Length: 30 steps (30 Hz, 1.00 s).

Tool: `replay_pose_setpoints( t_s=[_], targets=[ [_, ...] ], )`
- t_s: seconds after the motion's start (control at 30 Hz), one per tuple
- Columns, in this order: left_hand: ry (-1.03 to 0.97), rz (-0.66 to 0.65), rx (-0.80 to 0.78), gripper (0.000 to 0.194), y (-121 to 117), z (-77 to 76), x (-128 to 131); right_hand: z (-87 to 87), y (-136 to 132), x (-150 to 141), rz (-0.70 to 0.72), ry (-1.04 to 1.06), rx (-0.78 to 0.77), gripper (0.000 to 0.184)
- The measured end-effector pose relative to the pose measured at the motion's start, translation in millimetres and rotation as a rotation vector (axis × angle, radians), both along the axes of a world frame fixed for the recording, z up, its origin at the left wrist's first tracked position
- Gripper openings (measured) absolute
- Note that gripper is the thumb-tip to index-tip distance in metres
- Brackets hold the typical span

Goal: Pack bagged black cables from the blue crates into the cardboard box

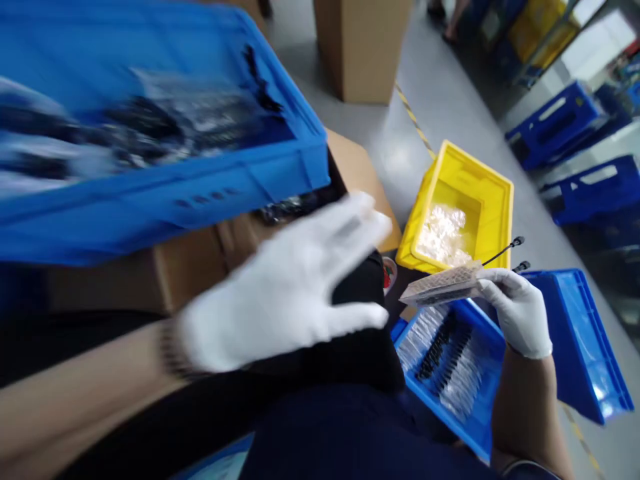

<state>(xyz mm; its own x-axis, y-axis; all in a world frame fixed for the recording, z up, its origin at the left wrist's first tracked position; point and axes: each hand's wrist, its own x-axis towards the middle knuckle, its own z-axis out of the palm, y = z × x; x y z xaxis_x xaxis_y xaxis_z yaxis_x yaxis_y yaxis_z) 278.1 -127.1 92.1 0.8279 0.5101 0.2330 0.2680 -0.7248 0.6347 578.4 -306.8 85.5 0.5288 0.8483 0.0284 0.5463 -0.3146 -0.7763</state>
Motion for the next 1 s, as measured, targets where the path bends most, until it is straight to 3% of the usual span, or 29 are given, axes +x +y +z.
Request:
replay_pose_setpoints(
  t_s=[0.07, 0.13, 0.2, 0.3, 0.37, 0.43, 0.5, 0.6, 0.73, 0.87, 0.93, 1.0],
  targets=[
    [-0.071, -0.029, 0.081, 0.113, -13, 9.5, 12, 22.6, 36, -32, 0.134, -0.034, 0.087, 0.022],
    [-0.071, 0.031, -0.010, 0.115, -14, 10.7, 22, 38.5, 70, -59, 0.272, -0.050, 0.158, 0.020],
    [-0.028, 0.181, -0.132, 0.082, -2, 9.0, 17, 48.7, 105, -82, 0.402, -0.109, 0.207, 0.020],
    [0.077, 0.293, -0.205, 0.047, 22, 9.8, -21, 55.4, 154, -118, 0.504, -0.398, 0.392, 0.027],
    [0.178, 0.345, -0.134, 0.034, 33, 10.9, -54, 53.2, 183, -148, 0.695, -0.636, 0.494, 0.044],
    [0.273, 0.413, -0.044, 0.028, 42, 9.3, -82, 44.8, 206, -181, 0.993, -0.828, 0.427, 0.060],
    [0.310, 0.509, -0.016, 0.028, 51, 4.4, -103, 32.9, 228, -210, 1.152, -0.960, 0.255, 0.067],
    [0.203, 0.728, 0.026, 0.042, 65, -5.7, -128, 20.2, 266, -239, 1.141, -1.081, 0.113, 0.062],
    [0.067, 0.947, 0.256, 0.077, 80, -15.1, -156, 28.8, 340, -252, 1.000, -1.130, 0.167, 0.048],
    [0.323, 0.834, 0.215, 0.071, 84, -21.1, -164, 38.3, 436, -269, 0.825, -1.127, 0.251, 0.048],
    [0.466, 0.768, 0.147, 0.070, 84, -24.4, -162, 27.8, 480, -282, 0.768, -1.101, 0.289, 0.049],
    [0.553, 0.733, 0.099, 0.068, 86, -28.0, -160, 4.2, 513, -293, 0.728, -1.076, 0.293, 0.050]
  ],
)
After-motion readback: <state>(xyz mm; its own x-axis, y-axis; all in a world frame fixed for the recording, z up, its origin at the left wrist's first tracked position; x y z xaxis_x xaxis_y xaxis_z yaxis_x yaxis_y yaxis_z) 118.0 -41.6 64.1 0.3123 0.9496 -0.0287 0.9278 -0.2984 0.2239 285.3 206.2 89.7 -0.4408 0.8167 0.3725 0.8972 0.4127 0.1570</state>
